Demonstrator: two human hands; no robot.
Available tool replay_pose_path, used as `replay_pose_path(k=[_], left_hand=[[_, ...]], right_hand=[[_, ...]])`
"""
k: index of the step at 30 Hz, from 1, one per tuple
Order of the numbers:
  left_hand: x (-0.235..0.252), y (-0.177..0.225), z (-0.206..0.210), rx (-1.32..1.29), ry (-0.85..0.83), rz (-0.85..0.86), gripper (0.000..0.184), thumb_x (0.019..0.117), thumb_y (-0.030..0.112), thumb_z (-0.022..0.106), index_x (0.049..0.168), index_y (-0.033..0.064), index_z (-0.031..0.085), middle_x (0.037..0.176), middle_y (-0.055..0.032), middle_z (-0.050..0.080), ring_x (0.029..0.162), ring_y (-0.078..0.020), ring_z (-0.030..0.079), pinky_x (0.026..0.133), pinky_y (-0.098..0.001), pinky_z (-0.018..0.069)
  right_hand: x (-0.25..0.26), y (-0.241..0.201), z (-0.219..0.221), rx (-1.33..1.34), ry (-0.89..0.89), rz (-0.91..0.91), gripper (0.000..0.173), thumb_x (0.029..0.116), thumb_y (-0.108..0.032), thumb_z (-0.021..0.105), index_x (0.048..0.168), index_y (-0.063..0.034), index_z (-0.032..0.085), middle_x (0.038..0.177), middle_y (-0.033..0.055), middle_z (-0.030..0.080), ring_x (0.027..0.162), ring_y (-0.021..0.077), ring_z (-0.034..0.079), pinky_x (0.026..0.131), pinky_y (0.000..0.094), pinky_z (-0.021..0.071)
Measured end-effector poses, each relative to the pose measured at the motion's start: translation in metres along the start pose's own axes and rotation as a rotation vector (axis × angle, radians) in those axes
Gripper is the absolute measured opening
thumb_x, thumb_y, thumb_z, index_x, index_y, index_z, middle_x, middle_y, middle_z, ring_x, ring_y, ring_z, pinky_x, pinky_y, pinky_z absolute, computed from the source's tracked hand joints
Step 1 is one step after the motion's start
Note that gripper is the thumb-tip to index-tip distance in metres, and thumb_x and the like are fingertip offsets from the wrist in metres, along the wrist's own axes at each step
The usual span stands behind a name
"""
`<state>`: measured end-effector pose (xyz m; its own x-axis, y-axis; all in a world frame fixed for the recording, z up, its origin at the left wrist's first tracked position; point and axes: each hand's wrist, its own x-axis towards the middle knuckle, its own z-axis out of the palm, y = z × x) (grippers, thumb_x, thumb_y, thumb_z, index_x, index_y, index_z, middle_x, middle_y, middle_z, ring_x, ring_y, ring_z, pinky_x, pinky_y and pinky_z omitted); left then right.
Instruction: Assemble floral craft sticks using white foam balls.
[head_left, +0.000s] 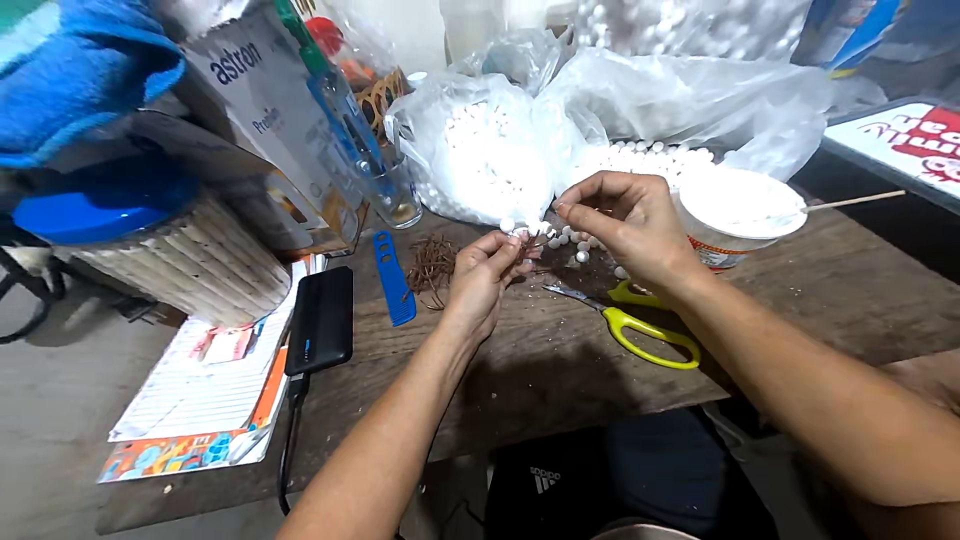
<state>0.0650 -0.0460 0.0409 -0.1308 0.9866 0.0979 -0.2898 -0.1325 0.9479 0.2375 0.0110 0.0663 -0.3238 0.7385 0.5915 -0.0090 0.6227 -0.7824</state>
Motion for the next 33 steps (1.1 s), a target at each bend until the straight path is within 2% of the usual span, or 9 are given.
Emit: replay_pose_path(k=[3,7,10,13,18,23,27,29,33], left_hand=[[-0.001,0.001,0.001,-0.041,-0.027,-0.011,0.027,0.1072,0.0,0.042,0.093,0.0079,0.063,0.09,-0.0021,0.071,0.077,-0.0082,0.07,0.072,-0.0222,0.0599],[0.001,-0.002,0.0,-0.012,-0.007,0.046,0.028,0.1047,-0.001,0.047,0.089,0.0085,0.068,0.089,-0.0002,0.072,0.079,-0.0071,0.068,0.075,-0.0228,0.0579],[0.002,-0.004,0.001,-0.013,0.044,0.096,0.027,0.1026,-0.003,0.05,0.088,0.0071,0.071,0.091,-0.0012,0.073,0.081,-0.0077,0.068,0.079,-0.0242,0.0576],[0.0,-0.003,0.0,-0.046,0.032,0.127,0.029,0.1028,-0.002,0.047,0.088,0.006,0.07,0.092,-0.0029,0.073,0.087,-0.0098,0.069,0.083,-0.0269,0.0573],[-0.002,-0.003,0.006,-0.035,-0.04,0.211,0.031,0.0973,-0.003,0.046,0.087,0.0091,0.073,0.089,0.0011,0.074,0.086,-0.0059,0.07,0.084,-0.0239,0.058],[-0.003,-0.008,0.004,0.012,-0.156,0.245,0.026,0.0921,0.001,0.056,0.11,0.0041,0.075,0.113,-0.0027,0.075,0.103,-0.0114,0.071,0.089,-0.0264,0.0589],[-0.002,-0.011,0.002,0.035,-0.226,0.192,0.026,0.0922,0.004,0.06,0.113,0.004,0.075,0.118,-0.0036,0.075,0.103,-0.0125,0.071,0.088,-0.0271,0.0595],[-0.003,-0.01,0.001,0.053,-0.237,0.167,0.027,0.0925,0.004,0.057,0.111,0.0043,0.076,0.116,-0.0035,0.075,0.102,-0.0121,0.072,0.087,-0.0267,0.0596],[-0.004,-0.009,0.001,0.064,-0.229,0.136,0.028,0.0932,0.0,0.052,0.109,0.0038,0.075,0.111,-0.0035,0.076,0.1,-0.0122,0.073,0.087,-0.027,0.0601]], right_hand=[[0.009,-0.001,-0.001,0.015,-0.016,-0.025,0.006,0.0937,-0.006,0.066,0.095,-0.0061,0.072,0.087,-0.0067,0.069,0.075,-0.0045,0.063,0.069,0.0132,0.0534],[0.002,-0.001,-0.001,0.079,0.027,0.107,0.005,0.093,-0.003,0.065,0.094,-0.0077,0.068,0.08,-0.0073,0.065,0.067,-0.0016,0.06,0.063,0.0159,0.0524],[-0.012,-0.005,0.005,0.068,-0.025,0.292,0.004,0.0949,-0.002,0.066,0.098,-0.0037,0.065,0.075,-0.0022,0.062,0.058,0.0023,0.056,0.055,0.0185,0.0499],[-0.019,-0.012,0.018,0.055,-0.153,0.342,0.015,0.0907,-0.002,0.073,0.103,0.0046,0.069,0.082,0.0055,0.067,0.067,0.0053,0.062,0.064,0.0219,0.055],[-0.024,-0.015,0.021,0.091,-0.127,0.248,0.011,0.0948,-0.005,0.069,0.093,0.0055,0.072,0.083,0.0026,0.069,0.073,-0.0031,0.059,0.069,0.0148,0.0508],[-0.022,-0.025,-0.019,-0.223,0.048,-0.073,0.016,0.093,-0.007,0.063,0.086,0.0026,0.074,0.077,0.0034,0.066,0.068,-0.0015,0.056,0.063,0.0152,0.046],[0.003,-0.048,-0.062,-0.436,0.135,-0.292,0.015,0.0946,-0.007,0.062,0.09,0.0036,0.072,0.079,0.0076,0.067,0.067,0.0058,0.06,0.061,0.0208,0.0497],[0.034,-0.057,-0.093,-0.527,0.235,-0.336,0.019,0.097,-0.009,0.061,0.095,0.0055,0.073,0.083,0.0078,0.069,0.069,0.0029,0.061,0.065,0.0199,0.0513],[0.115,-0.068,-0.157,-0.706,0.407,-0.155,0.026,0.0995,-0.016,0.057,0.104,0.0039,0.073,0.092,0.0126,0.071,0.079,0.0149,0.065,0.077,0.036,0.0536]])
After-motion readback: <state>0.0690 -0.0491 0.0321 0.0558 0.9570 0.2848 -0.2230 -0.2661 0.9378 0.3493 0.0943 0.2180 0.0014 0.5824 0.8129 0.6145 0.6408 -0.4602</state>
